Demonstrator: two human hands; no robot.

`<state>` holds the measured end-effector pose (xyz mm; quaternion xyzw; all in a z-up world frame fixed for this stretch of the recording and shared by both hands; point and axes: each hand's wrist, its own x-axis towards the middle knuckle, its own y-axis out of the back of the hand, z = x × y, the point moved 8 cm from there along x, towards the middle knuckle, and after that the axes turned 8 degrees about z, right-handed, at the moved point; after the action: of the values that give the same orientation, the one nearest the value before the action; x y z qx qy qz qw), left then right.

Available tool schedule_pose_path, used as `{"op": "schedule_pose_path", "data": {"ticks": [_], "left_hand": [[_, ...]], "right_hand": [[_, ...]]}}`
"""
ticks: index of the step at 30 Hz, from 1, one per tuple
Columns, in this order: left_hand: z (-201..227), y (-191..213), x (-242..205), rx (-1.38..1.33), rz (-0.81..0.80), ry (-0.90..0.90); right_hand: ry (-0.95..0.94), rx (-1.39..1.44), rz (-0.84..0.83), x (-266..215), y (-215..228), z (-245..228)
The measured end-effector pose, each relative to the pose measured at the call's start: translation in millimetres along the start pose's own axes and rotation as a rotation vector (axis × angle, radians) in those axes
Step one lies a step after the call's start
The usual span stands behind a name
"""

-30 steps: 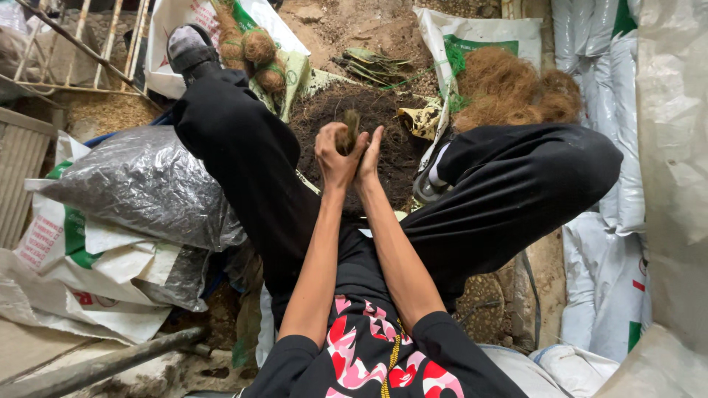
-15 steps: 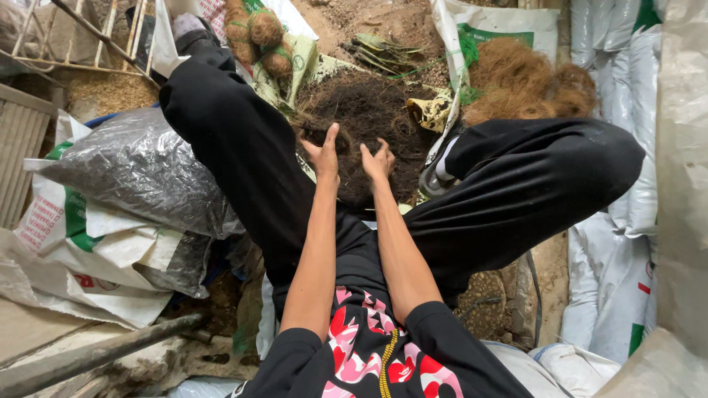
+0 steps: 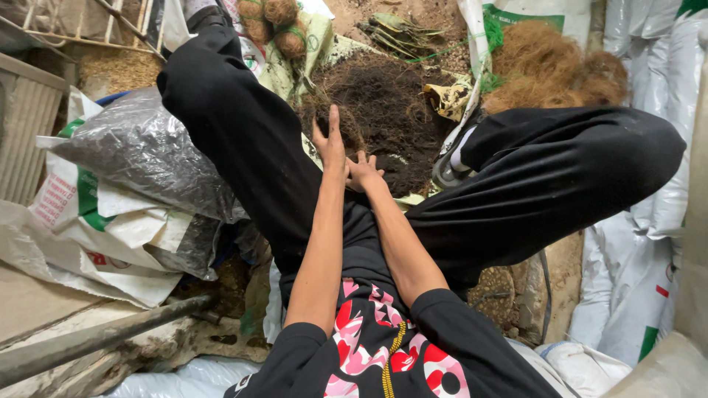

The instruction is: The person sits on the floor and wraps small plants with soil in coconut coir. They repeatedly pick up a plant, cover its roots with soil, and then wrap the soil ball in a piece of coconut coir.

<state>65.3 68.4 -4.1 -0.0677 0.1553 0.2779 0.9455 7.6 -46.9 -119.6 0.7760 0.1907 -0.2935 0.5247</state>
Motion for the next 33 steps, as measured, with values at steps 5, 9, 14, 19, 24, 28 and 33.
{"op": "schedule_pose_path", "data": {"ticks": [5, 9, 14, 19, 24, 28, 33], "left_hand": [[-1.5, -10.2, -7.4, -0.071, -0.067, 0.038], [-8.3, -17.3, -13.3, -0.022, -0.101, 0.126], [-4.2, -21.9, -17.6, 0.059, -0.146, 0.026], [-16.4, -33.9, -14.7, -0.064, -0.203, 0.126], [-27.2, -40.5, -10.6, -0.220, -0.244, 0.208], [-22.9, -40.9, -11.6, -0.243, -0.258, 0.171], [-5.0, -38.3, -19.8, -0.248, -0.261, 0.103]], "right_hand": [[0.233, 0.142, 0.214, 12.1, 2.3, 2.8], [0.048, 0.674, 0.676, -2.5, 53.0, 36.9], [-0.074, 1.555, 0.924, -38.6, 135.5, 58.4], [0.238, 1.335, 0.975, -88.7, 197.1, 1.1], [0.490, 1.064, 1.022, -123.2, 209.8, -37.7], [0.540, 0.933, 1.092, -132.8, 208.0, -42.3], [0.567, 0.868, 1.063, -122.9, 194.3, -45.5]]}}
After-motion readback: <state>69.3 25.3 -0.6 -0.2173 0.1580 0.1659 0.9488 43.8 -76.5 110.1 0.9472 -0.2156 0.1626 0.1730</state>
